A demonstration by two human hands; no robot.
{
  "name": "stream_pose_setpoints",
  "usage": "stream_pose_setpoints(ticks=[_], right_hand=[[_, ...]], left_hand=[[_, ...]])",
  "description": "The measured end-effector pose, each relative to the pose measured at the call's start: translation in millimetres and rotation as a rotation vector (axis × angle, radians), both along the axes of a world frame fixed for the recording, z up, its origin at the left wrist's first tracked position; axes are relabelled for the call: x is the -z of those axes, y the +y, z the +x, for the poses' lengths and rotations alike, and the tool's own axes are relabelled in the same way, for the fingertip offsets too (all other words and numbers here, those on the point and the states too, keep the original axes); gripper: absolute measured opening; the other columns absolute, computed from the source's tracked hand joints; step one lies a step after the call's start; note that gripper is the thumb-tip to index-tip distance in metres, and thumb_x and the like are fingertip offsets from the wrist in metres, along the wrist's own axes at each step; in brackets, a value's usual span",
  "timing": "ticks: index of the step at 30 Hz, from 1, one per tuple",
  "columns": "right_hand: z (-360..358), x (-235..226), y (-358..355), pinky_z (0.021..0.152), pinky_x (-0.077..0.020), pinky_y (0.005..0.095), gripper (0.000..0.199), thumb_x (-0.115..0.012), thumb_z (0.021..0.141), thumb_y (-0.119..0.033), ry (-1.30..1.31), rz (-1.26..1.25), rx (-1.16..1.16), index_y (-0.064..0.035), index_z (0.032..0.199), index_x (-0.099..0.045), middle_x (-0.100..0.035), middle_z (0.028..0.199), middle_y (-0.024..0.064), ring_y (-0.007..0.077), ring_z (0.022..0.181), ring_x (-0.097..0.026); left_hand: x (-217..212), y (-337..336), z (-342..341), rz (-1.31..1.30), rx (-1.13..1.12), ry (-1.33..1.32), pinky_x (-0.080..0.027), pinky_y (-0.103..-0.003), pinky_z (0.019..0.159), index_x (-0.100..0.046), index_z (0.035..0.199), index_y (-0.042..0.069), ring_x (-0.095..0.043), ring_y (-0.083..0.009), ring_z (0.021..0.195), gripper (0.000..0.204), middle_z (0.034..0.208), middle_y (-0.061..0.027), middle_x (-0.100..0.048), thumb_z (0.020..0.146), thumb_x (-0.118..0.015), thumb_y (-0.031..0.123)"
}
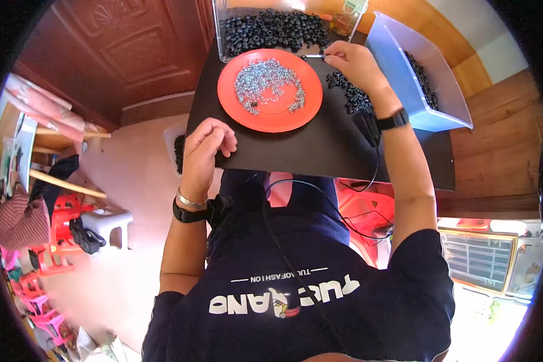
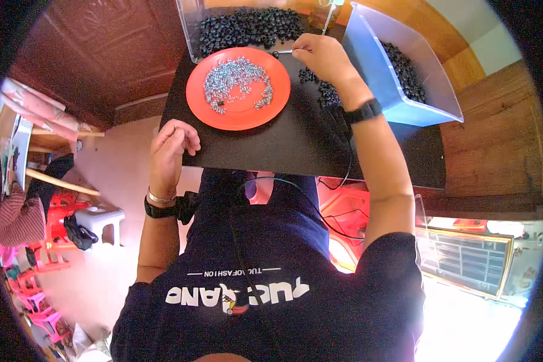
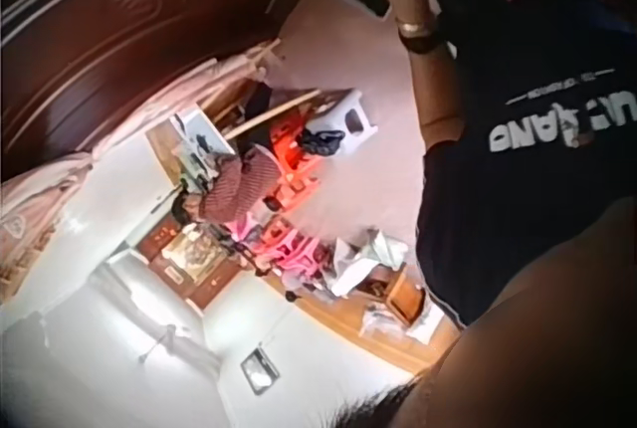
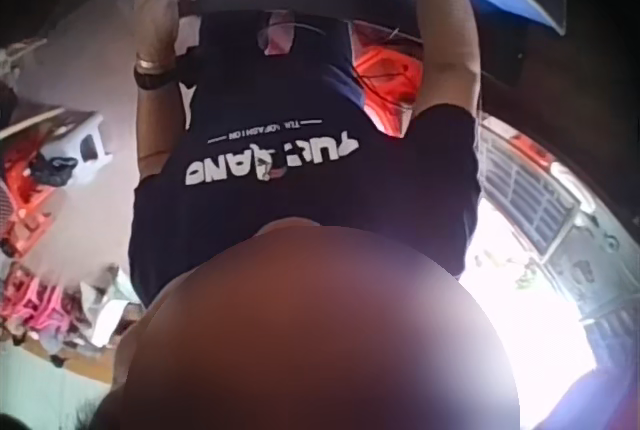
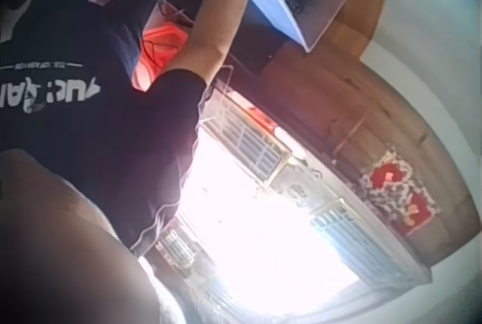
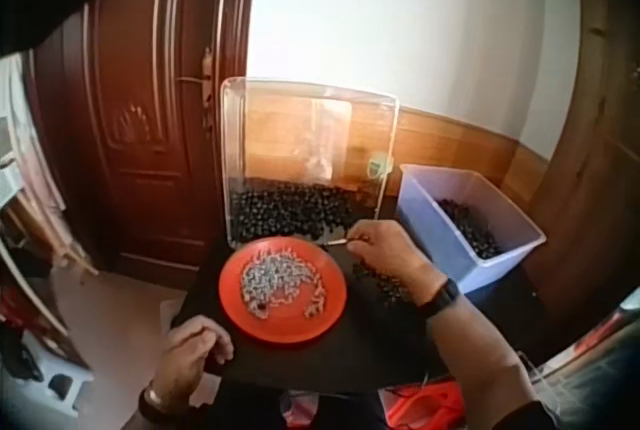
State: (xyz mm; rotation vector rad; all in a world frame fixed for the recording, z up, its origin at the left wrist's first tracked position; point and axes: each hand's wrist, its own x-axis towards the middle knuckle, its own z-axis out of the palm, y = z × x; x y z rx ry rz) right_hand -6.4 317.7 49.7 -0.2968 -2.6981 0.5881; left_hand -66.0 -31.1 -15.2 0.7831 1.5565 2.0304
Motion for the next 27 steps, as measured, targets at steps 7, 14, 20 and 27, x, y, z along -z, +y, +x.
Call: stream_pose_setpoints(ticks=[7, 14, 20, 27], right_hand=[[43.5, -14.8, -85.6, 0.085, -0.0478, 0.0239, 0.023, -0.063, 0.085, 0.005, 0.167, -0.8, -0.37, -0.0011, 0.107, -0.062, -0.064, 0.098, 0.0016, 0.0088, 0.093, -0.059], [28.2, -0.7, -87.6, 0.077, -0.0482, 0.0226, 0.02, -0.065, 0.088, -0.007, 0.137, -0.897, -0.353, -0.0008, 0.106, -0.064, -0.065, 0.093, 0.0015, 0.0087, 0.083, -0.059], [4.5, 10.3, -75.6, 0.068, -0.0483, 0.0231, 0.026, -0.062, 0.091, -0.023, -0.045, -1.135, -0.375, -0.0029, 0.107, -0.064, -0.066, 0.088, 0.0026, 0.0079, 0.075, -0.059], [-0.1, 21.9, -74.3, 0.067, -0.0467, 0.0216, 0.029, -0.064, 0.09, -0.029, 0.001, -1.219, -0.394, -0.0041, 0.106, -0.064, -0.066, 0.086, -0.0007, 0.0057, 0.074, -0.057]], left_hand=[[-17.0, 12.6, 15.8, 0.095, 0.058, -0.148, -0.04, -0.022, 0.062, -0.058, 0.092, 0.002, -0.055, -0.0111, 0.069, 0.022, 0.079, -0.0046, -0.06, 0.093, -0.047, 0.021], [-41.2, 49.9, 19.9, -0.069, 0.093, -0.004, -0.041, -0.022, 0.059, -0.058, 0.093, 0.003, -0.053, -0.0082, 0.068, 0.02, 0.077, -0.0011, -0.057, 0.094, -0.051, 0.021], [-50.2, 71.2, 6.1, -0.155, -0.003, 0.236, -0.042, -0.024, 0.06, -0.056, 0.094, 0.002, -0.05, -0.0084, 0.066, 0.018, 0.074, -0.0009, -0.052, 0.092, -0.053, 0.02], [-46.5, 83.0, -15.1, -0.261, -0.05, 0.39, -0.042, -0.026, 0.057, -0.055, 0.088, 0.002, -0.051, -0.0095, 0.063, 0.018, 0.07, -0.0007, -0.051, 0.09, -0.054, 0.02]])
